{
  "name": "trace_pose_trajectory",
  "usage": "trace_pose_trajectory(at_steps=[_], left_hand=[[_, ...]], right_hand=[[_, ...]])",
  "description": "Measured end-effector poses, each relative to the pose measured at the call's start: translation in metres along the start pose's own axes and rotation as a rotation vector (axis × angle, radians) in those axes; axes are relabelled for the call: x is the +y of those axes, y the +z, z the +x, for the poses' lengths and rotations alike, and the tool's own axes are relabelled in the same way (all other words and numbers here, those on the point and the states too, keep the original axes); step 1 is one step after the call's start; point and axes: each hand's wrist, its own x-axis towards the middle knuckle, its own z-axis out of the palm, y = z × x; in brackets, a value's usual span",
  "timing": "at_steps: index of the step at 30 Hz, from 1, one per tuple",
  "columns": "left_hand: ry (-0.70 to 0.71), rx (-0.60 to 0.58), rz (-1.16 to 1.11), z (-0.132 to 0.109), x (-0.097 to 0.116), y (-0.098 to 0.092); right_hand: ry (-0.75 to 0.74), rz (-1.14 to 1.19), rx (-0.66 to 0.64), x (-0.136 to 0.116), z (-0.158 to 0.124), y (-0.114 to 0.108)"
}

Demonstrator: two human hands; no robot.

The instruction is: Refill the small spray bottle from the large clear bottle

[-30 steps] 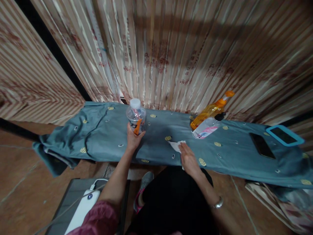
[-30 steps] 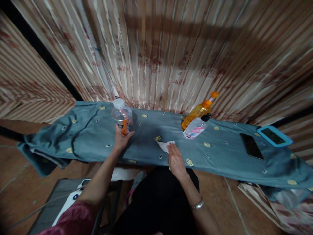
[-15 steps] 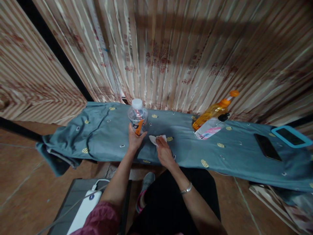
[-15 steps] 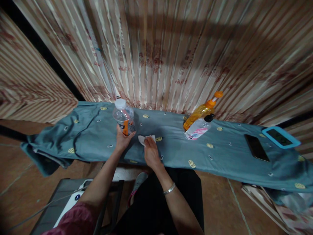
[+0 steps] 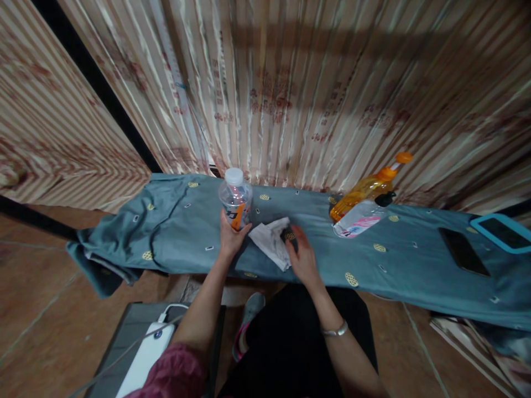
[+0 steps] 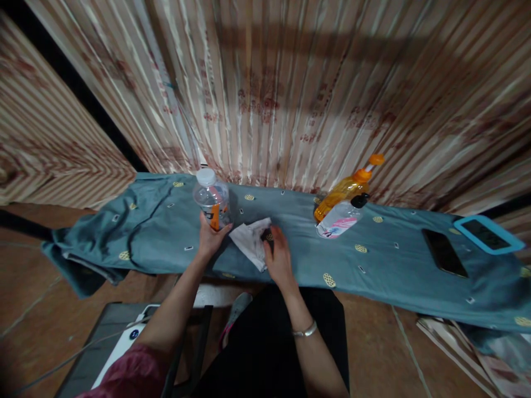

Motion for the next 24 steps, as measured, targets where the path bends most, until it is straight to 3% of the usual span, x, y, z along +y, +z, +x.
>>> trace_pose_trajectory(at_steps=[3, 8, 14, 19, 22, 24], left_hand=[[-0.010, 0.005, 0.004, 0.000, 0.001, 0.000], [-0.013, -0.015, 0.003, 0.000, 0.002, 0.000], [-0.028, 0.006, 0.031, 0.000, 0.003, 0.000], [-0.037, 0.006, 0.044, 0.002, 0.003, 0.000], [-0.062, 0.014, 0.078, 0.004, 0.000, 0.000], [-0.046, 0.014, 0.099, 0.006, -0.002, -0.001]], right_hand=[[-0.132, -0.163, -0.135, -0.004, -0.016, 0.013], [-0.074, -0.201, -0.114, 0.012, -0.015, 0.015], [0.011, -0.176, -0.066, 0.028, -0.007, -0.014], [-0.048, -0.306, -0.032, 0.031, -0.026, -0.029], [-0.043, -0.368, -0.029, 0.051, -0.038, -0.051], [-0.002, -0.428, 0.025, 0.076, -0.042, -0.077]])
